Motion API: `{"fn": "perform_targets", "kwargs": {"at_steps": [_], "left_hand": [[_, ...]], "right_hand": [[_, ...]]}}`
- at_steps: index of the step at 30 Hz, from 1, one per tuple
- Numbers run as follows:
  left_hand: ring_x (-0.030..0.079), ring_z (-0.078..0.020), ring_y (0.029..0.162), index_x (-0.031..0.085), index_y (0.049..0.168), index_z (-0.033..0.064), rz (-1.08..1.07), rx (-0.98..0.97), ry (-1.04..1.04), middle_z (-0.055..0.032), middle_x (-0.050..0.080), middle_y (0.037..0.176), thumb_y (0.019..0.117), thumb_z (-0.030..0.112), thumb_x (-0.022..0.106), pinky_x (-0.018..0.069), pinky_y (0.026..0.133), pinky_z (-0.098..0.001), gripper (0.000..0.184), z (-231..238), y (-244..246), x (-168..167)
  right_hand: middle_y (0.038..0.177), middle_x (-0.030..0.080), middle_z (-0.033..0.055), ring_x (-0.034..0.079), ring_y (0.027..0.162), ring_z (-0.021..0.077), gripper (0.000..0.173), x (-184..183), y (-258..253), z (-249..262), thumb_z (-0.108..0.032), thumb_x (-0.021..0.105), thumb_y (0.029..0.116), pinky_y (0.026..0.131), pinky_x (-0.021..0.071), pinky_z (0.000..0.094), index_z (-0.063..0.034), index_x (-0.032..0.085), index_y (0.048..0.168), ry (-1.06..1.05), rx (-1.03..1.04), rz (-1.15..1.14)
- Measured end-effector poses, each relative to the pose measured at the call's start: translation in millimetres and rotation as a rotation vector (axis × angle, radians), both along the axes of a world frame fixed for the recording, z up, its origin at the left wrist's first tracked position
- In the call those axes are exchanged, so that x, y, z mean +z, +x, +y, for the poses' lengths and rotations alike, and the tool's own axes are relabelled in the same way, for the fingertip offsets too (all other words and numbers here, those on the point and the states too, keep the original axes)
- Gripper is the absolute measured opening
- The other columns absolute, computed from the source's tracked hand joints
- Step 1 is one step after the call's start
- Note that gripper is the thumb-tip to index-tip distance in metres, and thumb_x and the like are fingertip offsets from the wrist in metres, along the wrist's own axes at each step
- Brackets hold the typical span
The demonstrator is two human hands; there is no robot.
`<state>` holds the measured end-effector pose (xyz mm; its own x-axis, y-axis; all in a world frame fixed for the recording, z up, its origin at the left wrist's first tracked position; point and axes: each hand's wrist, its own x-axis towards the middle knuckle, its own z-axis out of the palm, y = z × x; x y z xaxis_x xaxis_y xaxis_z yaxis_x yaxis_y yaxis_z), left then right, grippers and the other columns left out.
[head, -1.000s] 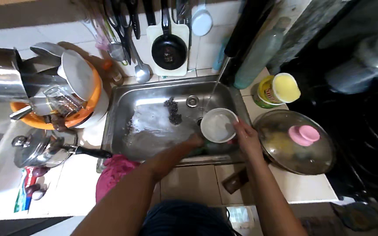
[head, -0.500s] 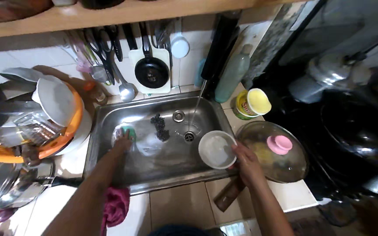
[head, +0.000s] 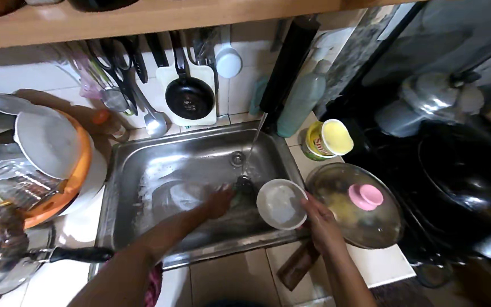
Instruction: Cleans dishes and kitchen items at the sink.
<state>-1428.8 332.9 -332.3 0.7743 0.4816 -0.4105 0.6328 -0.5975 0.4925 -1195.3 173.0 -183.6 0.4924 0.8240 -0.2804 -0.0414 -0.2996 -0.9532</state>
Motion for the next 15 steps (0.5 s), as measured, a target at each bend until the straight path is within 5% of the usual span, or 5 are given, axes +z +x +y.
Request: {"fn": "perform_targets", "kwargs": {"at_steps": [4,9,12,15], "left_hand": [[0.025,-0.0399,0.155,0.041,0.157,0.0062,0.075,-0.087,-0.014,-0.0192,0.029,0.167,0.1049,0.018,0.050,0.0230,0.124,-0.0553,0.054,-0.8,-83.4,4.4],[0.011,-0.0472,0.156,0.025,0.163,0.0045,0.262,0.305,0.173,-0.0264,0.015,0.168,0.1100,0.032,0.040,0.0045,0.125,-0.0643,0.061,61.7,-183.1,-1.2],[0.011,-0.0546,0.153,0.016,0.163,0.0017,0.294,0.603,0.241,-0.0319,0.007,0.168,0.1112,0.033,0.034,0.0131,0.123,-0.0656,0.063,76.3,-166.1,-7.7],[0.006,-0.0519,0.155,0.015,0.163,0.0005,0.193,0.557,0.177,-0.0312,0.003,0.168,0.1106,0.025,0.035,0.0104,0.126,-0.0608,0.061,59.4,-113.7,-10.5]], "right_hand": [[0.110,0.068,0.0094,0.065,0.071,0.0068,0.042,1.6,5.5,2.4,-0.017,0.040,0.1110,0.056,0.0543,0.0221,0.0000,0.047,0.148,-0.031,-0.070,0.031],[0.115,0.067,0.0119,0.065,0.073,0.0073,0.042,-2.0,9.1,7.8,-0.018,0.040,0.1114,0.059,0.0543,0.0236,-0.0014,0.047,0.150,-0.046,-0.033,-0.014],[0.118,0.065,0.0138,0.063,0.074,0.0078,0.042,-2.7,4.2,12.1,-0.018,0.040,0.1118,0.060,0.0533,0.0236,-0.0016,0.046,0.151,-0.066,-0.011,-0.004],[0.116,0.066,0.0144,0.066,0.078,0.0112,0.042,-2.7,1.4,16.4,-0.019,0.037,0.1130,0.063,0.0556,0.0265,-0.0008,0.045,0.150,-0.077,-0.053,0.101]]}}
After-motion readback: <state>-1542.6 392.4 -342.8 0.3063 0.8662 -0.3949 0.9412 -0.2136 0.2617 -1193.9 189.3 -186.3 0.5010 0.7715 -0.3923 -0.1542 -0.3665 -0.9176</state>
